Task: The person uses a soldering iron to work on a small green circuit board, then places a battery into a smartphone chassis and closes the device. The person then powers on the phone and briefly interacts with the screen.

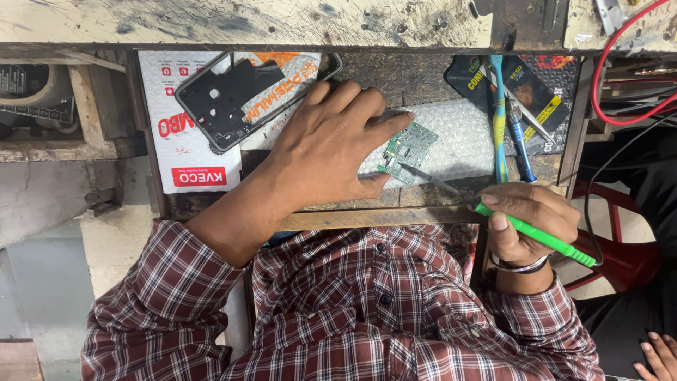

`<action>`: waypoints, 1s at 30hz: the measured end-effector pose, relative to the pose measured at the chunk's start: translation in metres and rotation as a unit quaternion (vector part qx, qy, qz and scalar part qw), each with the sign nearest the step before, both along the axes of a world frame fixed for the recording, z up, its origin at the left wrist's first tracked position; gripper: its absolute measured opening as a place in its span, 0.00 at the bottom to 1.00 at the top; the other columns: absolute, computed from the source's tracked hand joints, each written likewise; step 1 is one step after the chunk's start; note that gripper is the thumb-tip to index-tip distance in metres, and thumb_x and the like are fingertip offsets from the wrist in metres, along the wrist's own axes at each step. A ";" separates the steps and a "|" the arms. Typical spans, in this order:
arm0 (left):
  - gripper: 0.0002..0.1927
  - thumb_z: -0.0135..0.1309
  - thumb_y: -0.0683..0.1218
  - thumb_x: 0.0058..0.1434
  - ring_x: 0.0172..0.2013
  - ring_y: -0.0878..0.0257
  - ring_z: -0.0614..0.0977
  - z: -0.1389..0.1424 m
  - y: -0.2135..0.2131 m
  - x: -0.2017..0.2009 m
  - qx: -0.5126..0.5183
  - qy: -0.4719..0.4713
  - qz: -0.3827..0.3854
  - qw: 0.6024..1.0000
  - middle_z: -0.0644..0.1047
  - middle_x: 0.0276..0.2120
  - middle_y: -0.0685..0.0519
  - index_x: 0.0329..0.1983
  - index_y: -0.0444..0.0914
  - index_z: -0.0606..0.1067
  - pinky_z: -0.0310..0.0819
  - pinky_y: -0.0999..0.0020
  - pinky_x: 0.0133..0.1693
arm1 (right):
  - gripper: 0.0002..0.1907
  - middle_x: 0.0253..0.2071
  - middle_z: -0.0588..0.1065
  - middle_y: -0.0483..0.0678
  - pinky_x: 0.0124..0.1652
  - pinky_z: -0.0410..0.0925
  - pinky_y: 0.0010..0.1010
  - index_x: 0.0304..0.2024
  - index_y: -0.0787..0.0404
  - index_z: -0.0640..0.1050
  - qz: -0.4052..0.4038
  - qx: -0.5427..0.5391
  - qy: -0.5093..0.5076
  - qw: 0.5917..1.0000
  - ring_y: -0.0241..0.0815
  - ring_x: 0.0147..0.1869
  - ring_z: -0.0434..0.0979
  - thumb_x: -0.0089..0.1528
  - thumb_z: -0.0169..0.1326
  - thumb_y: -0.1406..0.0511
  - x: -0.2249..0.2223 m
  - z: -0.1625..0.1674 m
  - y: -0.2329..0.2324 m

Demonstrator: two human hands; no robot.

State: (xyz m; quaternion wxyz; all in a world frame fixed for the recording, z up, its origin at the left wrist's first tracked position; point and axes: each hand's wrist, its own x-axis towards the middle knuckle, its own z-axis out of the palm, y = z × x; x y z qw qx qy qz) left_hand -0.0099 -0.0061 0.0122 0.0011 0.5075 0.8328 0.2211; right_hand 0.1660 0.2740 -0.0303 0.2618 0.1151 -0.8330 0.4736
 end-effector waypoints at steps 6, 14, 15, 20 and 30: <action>0.41 0.71 0.63 0.46 0.48 0.57 0.71 -0.002 -0.001 0.000 -0.005 0.000 0.001 1.000 0.72 0.44 0.54 0.62 0.45 0.77 0.63 0.56 0.51 | 0.18 0.35 0.79 0.56 0.35 0.77 0.28 0.37 0.69 0.79 -0.006 0.000 -0.010 1.000 0.46 0.34 0.84 0.70 0.58 0.58 0.002 -0.001 0.001; 0.41 0.70 0.65 0.47 0.48 0.57 0.71 -0.006 0.001 0.000 -0.012 0.010 0.001 1.000 0.72 0.45 0.54 0.63 0.45 0.77 0.63 0.56 0.52 | 0.18 0.34 0.79 0.55 0.34 0.77 0.28 0.36 0.68 0.80 -0.006 0.002 -0.010 1.000 0.44 0.34 0.84 0.70 0.59 0.58 0.002 -0.002 0.001; 0.41 0.70 0.65 0.47 0.48 0.57 0.71 -0.006 0.001 0.000 -0.012 0.009 0.001 1.000 0.71 0.45 0.54 0.63 0.45 0.77 0.63 0.56 0.52 | 0.18 0.34 0.79 0.55 0.34 0.77 0.28 0.36 0.68 0.80 -0.006 0.002 -0.010 1.000 0.44 0.34 0.84 0.70 0.59 0.58 0.003 -0.002 0.001; 0.41 0.70 0.64 0.46 0.48 0.57 0.71 -0.005 0.000 0.000 -0.010 0.008 0.001 1.000 0.72 0.45 0.53 0.63 0.45 0.77 0.63 0.56 0.52 | 0.18 0.35 0.79 0.54 0.35 0.77 0.28 0.36 0.68 0.80 -0.006 0.003 -0.015 1.000 0.44 0.34 0.84 0.70 0.59 0.58 0.002 0.000 0.000; 0.40 0.70 0.63 0.46 0.49 0.57 0.71 -0.002 -0.001 0.000 -0.002 0.002 0.002 1.000 0.72 0.45 0.53 0.63 0.45 0.77 0.63 0.56 0.51 | 0.18 0.33 0.79 0.54 0.34 0.77 0.28 0.35 0.68 0.80 0.002 -0.007 -0.005 1.000 0.45 0.33 0.83 0.70 0.59 0.58 0.000 -0.001 0.000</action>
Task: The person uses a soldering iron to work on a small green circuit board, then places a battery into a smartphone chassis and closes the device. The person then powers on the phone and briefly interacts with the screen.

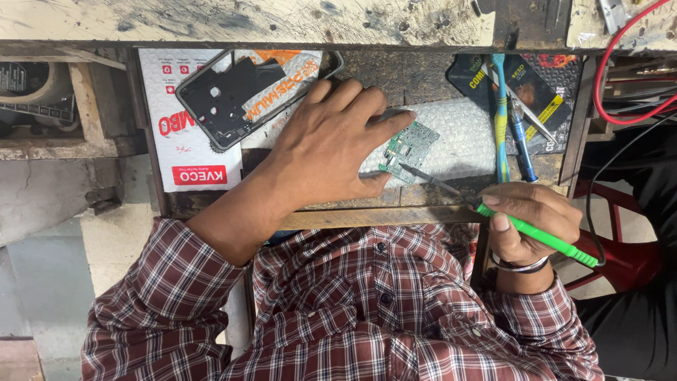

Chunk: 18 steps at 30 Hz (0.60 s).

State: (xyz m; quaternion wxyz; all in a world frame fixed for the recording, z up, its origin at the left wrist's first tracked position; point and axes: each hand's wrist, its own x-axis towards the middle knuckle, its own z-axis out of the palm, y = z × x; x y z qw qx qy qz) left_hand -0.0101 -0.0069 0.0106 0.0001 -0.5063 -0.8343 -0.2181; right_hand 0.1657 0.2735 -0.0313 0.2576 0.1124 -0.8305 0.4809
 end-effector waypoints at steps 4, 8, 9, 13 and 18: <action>0.40 0.70 0.63 0.47 0.48 0.57 0.71 0.001 0.000 0.000 -0.001 0.000 0.000 1.000 0.72 0.45 0.53 0.63 0.45 0.77 0.63 0.56 0.51 | 0.18 0.31 0.78 0.54 0.33 0.78 0.28 0.34 0.68 0.79 0.020 -0.011 0.014 1.000 0.45 0.32 0.84 0.69 0.59 0.59 -0.001 -0.001 0.000; 0.40 0.70 0.63 0.46 0.48 0.57 0.71 0.000 0.001 -0.001 0.000 0.002 -0.002 1.000 0.72 0.45 0.53 0.62 0.45 0.77 0.63 0.56 0.51 | 0.18 0.32 0.79 0.55 0.34 0.77 0.28 0.35 0.69 0.80 -0.004 -0.004 -0.001 1.000 0.45 0.33 0.83 0.69 0.59 0.58 0.001 0.000 0.000; 0.40 0.70 0.63 0.46 0.48 0.57 0.71 0.000 0.001 0.000 -0.002 0.002 -0.002 1.000 0.72 0.45 0.53 0.62 0.45 0.77 0.63 0.56 0.50 | 0.18 0.32 0.79 0.55 0.34 0.77 0.28 0.35 0.69 0.79 0.001 -0.006 0.003 1.000 0.45 0.32 0.83 0.69 0.59 0.58 0.000 0.000 0.000; 0.41 0.70 0.63 0.47 0.48 0.57 0.71 -0.001 0.001 0.000 -0.002 0.003 -0.002 1.000 0.72 0.44 0.53 0.63 0.45 0.77 0.63 0.56 0.50 | 0.18 0.32 0.78 0.54 0.34 0.78 0.30 0.35 0.69 0.79 0.032 -0.019 0.020 0.999 0.45 0.33 0.83 0.69 0.59 0.58 -0.003 -0.001 0.000; 0.41 0.70 0.64 0.46 0.48 0.57 0.71 -0.001 0.001 0.000 -0.005 0.003 -0.003 1.000 0.72 0.45 0.53 0.62 0.45 0.77 0.63 0.56 0.50 | 0.18 0.34 0.79 0.56 0.34 0.77 0.28 0.35 0.69 0.79 -0.005 0.003 0.006 1.000 0.46 0.33 0.83 0.69 0.59 0.58 -0.001 0.002 -0.001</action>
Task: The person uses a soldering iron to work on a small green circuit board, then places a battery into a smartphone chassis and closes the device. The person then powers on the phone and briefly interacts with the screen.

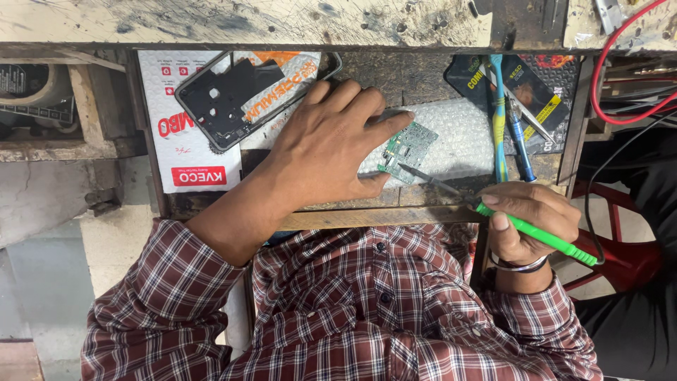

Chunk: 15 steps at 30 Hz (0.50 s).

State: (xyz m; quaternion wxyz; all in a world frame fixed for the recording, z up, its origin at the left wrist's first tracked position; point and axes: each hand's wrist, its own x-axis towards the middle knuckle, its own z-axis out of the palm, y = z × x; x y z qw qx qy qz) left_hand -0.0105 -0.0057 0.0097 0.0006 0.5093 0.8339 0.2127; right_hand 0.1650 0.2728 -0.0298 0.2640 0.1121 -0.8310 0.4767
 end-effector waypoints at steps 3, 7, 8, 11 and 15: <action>0.41 0.70 0.63 0.46 0.48 0.57 0.71 0.000 0.000 0.000 0.000 0.002 0.001 1.000 0.72 0.45 0.53 0.62 0.45 0.77 0.63 0.56 0.50 | 0.18 0.32 0.78 0.55 0.34 0.78 0.29 0.35 0.69 0.79 0.021 -0.017 0.009 1.000 0.46 0.32 0.83 0.69 0.59 0.59 -0.002 0.000 0.000; 0.40 0.70 0.63 0.46 0.48 0.57 0.71 0.001 0.000 0.000 -0.002 0.002 0.001 1.000 0.72 0.44 0.53 0.62 0.45 0.77 0.64 0.56 0.50 | 0.18 0.33 0.78 0.54 0.34 0.78 0.29 0.35 0.69 0.79 0.018 -0.017 0.010 1.000 0.45 0.32 0.83 0.69 0.59 0.59 -0.003 0.000 -0.001; 0.40 0.70 0.63 0.46 0.48 0.57 0.71 0.001 0.000 0.000 0.000 0.002 0.001 1.000 0.72 0.45 0.53 0.62 0.45 0.77 0.64 0.56 0.50 | 0.18 0.32 0.79 0.55 0.34 0.77 0.29 0.35 0.69 0.79 0.010 -0.011 0.004 1.000 0.46 0.33 0.83 0.69 0.59 0.59 -0.001 0.001 -0.001; 0.41 0.70 0.63 0.46 0.48 0.57 0.71 0.001 0.000 -0.001 0.002 0.000 0.001 1.000 0.72 0.45 0.53 0.62 0.45 0.77 0.64 0.55 0.50 | 0.18 0.33 0.79 0.56 0.34 0.76 0.28 0.36 0.69 0.79 -0.003 0.003 -0.007 1.000 0.46 0.34 0.84 0.70 0.58 0.58 0.001 0.003 -0.002; 0.41 0.70 0.63 0.46 0.48 0.57 0.71 0.002 -0.001 -0.001 -0.002 -0.001 0.000 1.000 0.72 0.45 0.53 0.63 0.45 0.77 0.64 0.55 0.51 | 0.18 0.33 0.78 0.55 0.34 0.77 0.29 0.35 0.68 0.79 0.020 -0.007 0.006 1.000 0.46 0.33 0.83 0.69 0.59 0.58 -0.002 0.002 -0.001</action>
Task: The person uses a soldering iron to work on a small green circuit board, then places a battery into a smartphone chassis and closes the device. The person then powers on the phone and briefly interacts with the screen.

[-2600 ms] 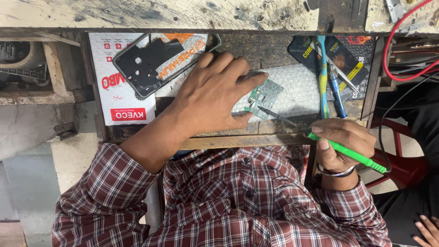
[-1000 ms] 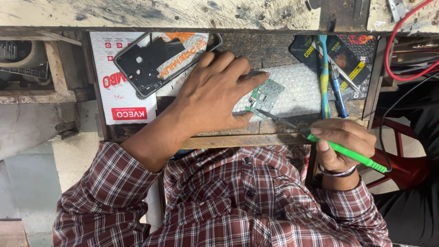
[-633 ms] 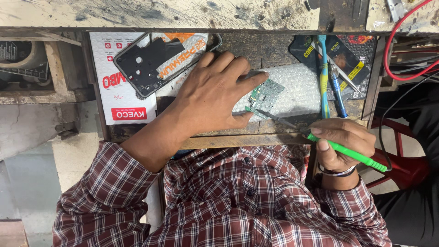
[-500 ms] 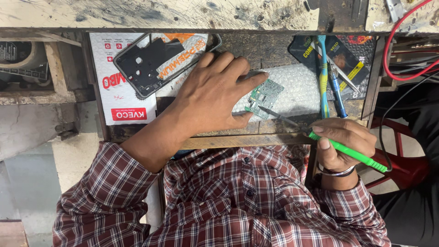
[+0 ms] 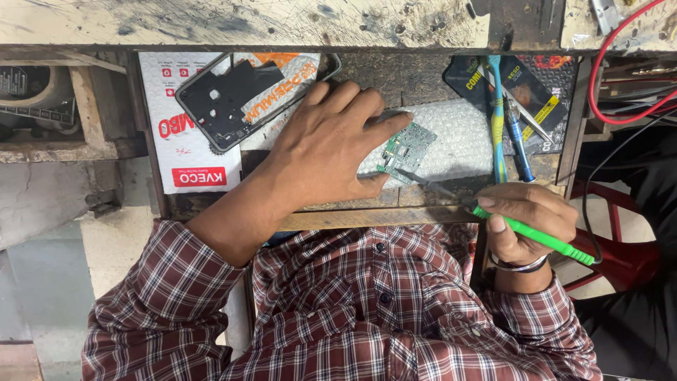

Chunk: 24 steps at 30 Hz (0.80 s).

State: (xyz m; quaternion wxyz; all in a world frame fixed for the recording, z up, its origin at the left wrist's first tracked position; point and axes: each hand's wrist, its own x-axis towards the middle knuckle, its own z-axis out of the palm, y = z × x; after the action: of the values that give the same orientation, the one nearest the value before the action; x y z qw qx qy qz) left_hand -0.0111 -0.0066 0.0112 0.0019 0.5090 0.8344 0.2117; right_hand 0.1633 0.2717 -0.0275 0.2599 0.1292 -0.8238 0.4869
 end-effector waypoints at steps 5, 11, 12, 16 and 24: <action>0.41 0.70 0.63 0.46 0.48 0.57 0.71 -0.001 0.001 0.000 -0.002 -0.002 0.000 1.000 0.72 0.45 0.53 0.62 0.45 0.77 0.63 0.55 0.50 | 0.18 0.34 0.79 0.55 0.34 0.76 0.28 0.36 0.69 0.79 -0.022 0.016 -0.009 1.000 0.46 0.33 0.83 0.70 0.58 0.58 0.001 0.000 0.000; 0.41 0.69 0.64 0.46 0.48 0.57 0.71 -0.002 0.001 0.000 -0.006 0.003 0.000 1.000 0.72 0.45 0.53 0.63 0.45 0.77 0.63 0.55 0.51 | 0.18 0.33 0.78 0.54 0.34 0.77 0.29 0.35 0.69 0.79 0.002 -0.005 0.002 1.000 0.46 0.33 0.83 0.69 0.58 0.58 -0.001 0.000 0.000; 0.41 0.69 0.64 0.46 0.48 0.57 0.71 -0.002 0.001 0.000 -0.006 0.002 0.000 1.000 0.72 0.45 0.53 0.63 0.45 0.77 0.63 0.55 0.51 | 0.18 0.33 0.78 0.54 0.35 0.76 0.29 0.35 0.69 0.79 -0.005 0.004 0.000 1.000 0.46 0.33 0.83 0.69 0.58 0.58 -0.001 0.000 -0.001; 0.41 0.69 0.64 0.46 0.48 0.56 0.71 -0.002 0.001 0.000 -0.006 0.007 -0.003 1.000 0.72 0.45 0.52 0.63 0.45 0.76 0.63 0.55 0.50 | 0.18 0.34 0.79 0.55 0.33 0.75 0.27 0.35 0.69 0.80 -0.036 0.028 -0.018 0.999 0.45 0.33 0.83 0.69 0.58 0.59 0.000 0.003 -0.002; 0.41 0.69 0.64 0.47 0.49 0.56 0.72 0.002 0.000 0.000 -0.005 0.000 -0.002 1.000 0.72 0.45 0.52 0.63 0.45 0.76 0.63 0.55 0.50 | 0.17 0.34 0.79 0.55 0.35 0.75 0.28 0.35 0.68 0.79 -0.025 0.018 -0.023 0.999 0.46 0.33 0.83 0.69 0.58 0.58 0.000 0.007 -0.004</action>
State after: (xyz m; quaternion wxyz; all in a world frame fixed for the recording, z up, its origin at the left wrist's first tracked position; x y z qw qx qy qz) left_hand -0.0115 -0.0063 0.0129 0.0049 0.5103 0.8347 0.2070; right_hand 0.1633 0.2681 -0.0202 0.2507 0.1020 -0.8414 0.4677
